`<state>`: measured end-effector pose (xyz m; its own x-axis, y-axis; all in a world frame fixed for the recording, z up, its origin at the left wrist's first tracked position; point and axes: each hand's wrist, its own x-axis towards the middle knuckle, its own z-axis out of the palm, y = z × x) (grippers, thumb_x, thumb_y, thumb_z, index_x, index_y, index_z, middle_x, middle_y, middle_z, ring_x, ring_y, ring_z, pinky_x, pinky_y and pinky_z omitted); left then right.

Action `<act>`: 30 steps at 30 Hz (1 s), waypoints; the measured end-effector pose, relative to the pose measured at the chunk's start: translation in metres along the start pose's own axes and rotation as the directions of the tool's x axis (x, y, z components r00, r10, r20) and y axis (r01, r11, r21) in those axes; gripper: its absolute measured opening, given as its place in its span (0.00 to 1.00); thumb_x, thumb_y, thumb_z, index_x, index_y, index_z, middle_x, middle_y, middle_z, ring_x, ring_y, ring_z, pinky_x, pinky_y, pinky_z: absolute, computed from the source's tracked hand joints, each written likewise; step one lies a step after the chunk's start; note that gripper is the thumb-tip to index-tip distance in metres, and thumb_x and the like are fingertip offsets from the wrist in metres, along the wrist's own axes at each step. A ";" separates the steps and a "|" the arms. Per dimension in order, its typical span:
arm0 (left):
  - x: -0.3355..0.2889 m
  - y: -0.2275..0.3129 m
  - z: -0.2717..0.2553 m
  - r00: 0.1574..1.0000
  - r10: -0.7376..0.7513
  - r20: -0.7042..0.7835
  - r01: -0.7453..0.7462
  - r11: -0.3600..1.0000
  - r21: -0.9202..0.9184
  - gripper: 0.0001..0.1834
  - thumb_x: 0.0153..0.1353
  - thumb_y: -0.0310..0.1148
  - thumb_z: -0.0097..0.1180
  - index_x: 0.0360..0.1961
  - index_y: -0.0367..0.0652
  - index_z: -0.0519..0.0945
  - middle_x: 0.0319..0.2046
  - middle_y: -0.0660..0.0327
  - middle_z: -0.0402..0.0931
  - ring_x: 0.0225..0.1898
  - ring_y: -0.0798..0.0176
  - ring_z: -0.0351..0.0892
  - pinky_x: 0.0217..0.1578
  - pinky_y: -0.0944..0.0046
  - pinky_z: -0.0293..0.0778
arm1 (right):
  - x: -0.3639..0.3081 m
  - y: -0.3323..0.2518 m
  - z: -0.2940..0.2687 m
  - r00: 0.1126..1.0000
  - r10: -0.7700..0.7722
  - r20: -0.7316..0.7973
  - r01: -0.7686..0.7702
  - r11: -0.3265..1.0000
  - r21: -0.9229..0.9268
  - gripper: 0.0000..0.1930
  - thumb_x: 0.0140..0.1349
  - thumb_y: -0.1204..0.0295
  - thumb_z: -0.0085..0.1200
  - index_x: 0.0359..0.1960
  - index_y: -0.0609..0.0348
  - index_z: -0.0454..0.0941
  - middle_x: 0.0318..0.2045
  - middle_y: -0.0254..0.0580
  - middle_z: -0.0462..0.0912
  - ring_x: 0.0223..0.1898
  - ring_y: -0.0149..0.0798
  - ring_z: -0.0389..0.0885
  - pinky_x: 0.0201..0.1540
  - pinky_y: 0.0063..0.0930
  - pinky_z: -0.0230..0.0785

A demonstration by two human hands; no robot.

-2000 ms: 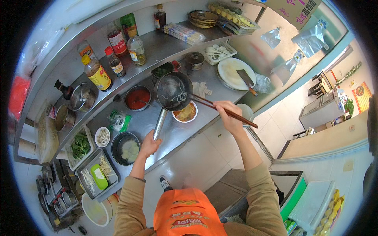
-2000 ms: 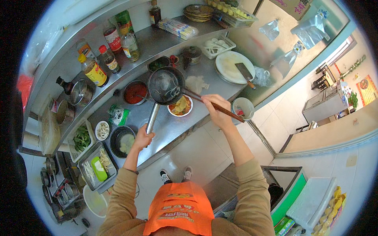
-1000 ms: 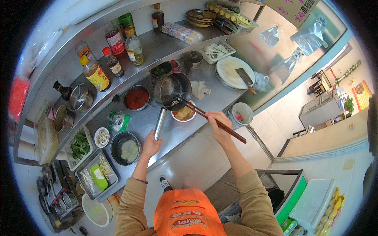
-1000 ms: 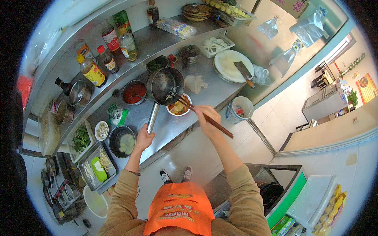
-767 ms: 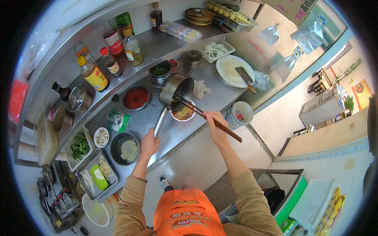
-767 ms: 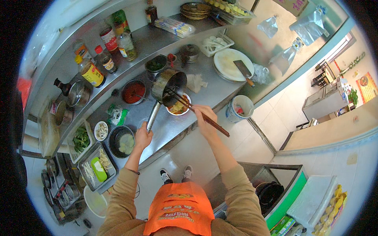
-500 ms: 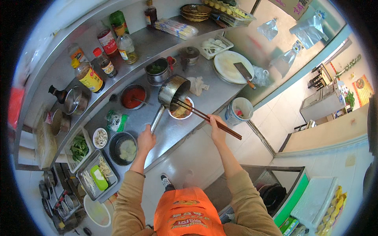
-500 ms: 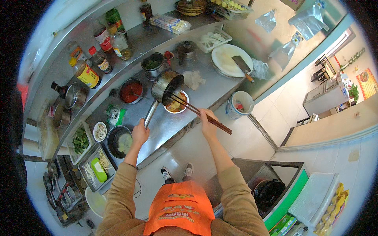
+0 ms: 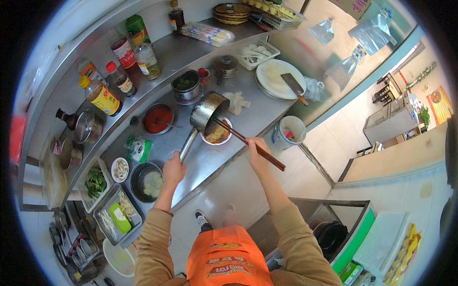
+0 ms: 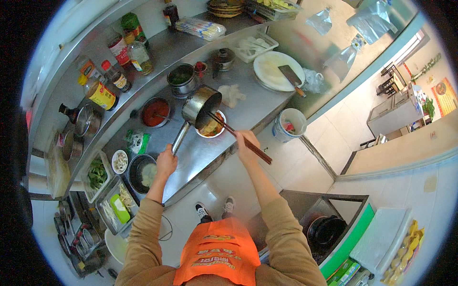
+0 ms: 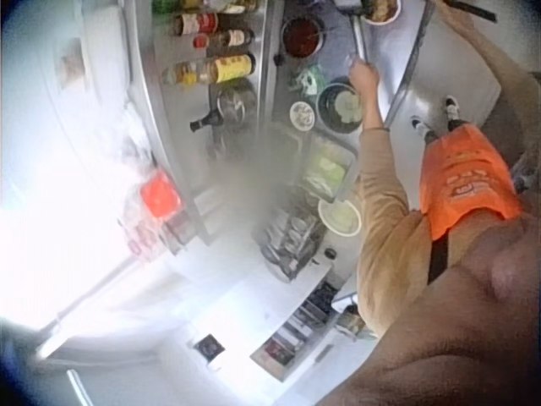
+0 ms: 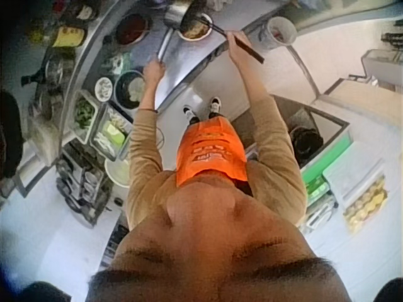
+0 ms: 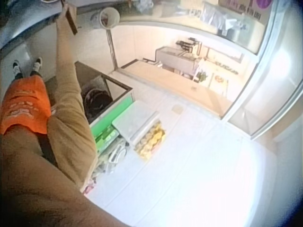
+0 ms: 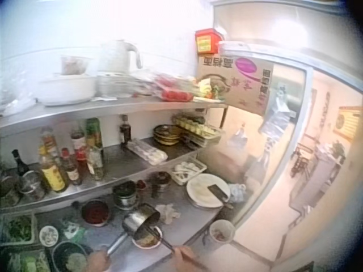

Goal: The person assembles a noodle bowl by adding noodles, sauce, and vegetables from various containers into a bowl. They then cover the bowl with a plastic lid and place it into a plastic bag.

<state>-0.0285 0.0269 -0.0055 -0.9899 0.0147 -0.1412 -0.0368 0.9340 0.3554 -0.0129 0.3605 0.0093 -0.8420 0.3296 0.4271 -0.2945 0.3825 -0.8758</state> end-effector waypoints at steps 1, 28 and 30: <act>0.000 0.001 0.000 1.000 -0.001 0.011 0.001 1.000 0.004 0.21 0.58 0.30 0.60 0.51 0.40 0.69 0.34 0.37 0.83 0.39 0.31 0.83 0.42 0.36 0.78 | -0.007 -0.001 -0.005 1.000 -0.002 -0.001 0.002 1.000 0.021 0.09 0.69 0.72 0.57 0.38 0.67 0.85 0.37 0.47 0.85 0.39 0.40 0.84 0.45 0.31 0.75; -0.014 0.029 -0.015 0.994 0.043 -0.105 -0.025 0.986 0.166 0.15 0.62 0.29 0.56 0.49 0.44 0.68 0.38 0.46 0.83 0.36 0.37 0.85 0.37 0.38 0.80 | -0.017 -0.022 -0.033 0.993 -0.118 0.020 0.119 0.993 -0.029 0.05 0.67 0.77 0.58 0.36 0.66 0.85 0.39 0.49 0.87 0.41 0.44 0.85 0.47 0.34 0.77; -0.018 0.034 -0.022 0.985 0.047 -0.164 -0.017 0.983 0.183 0.15 0.62 0.29 0.56 0.49 0.45 0.68 0.38 0.47 0.83 0.35 0.38 0.85 0.36 0.39 0.80 | -0.014 -0.024 -0.047 0.998 -0.059 -0.009 0.060 0.995 0.076 0.05 0.66 0.78 0.58 0.36 0.66 0.84 0.38 0.50 0.87 0.42 0.46 0.85 0.47 0.35 0.77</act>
<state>-0.0149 0.0510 0.0293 -0.9996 0.0001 0.0293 0.0055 0.9833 0.1821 0.0272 0.3874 0.0345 -0.8188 0.3145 0.4802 -0.3776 0.3349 -0.8633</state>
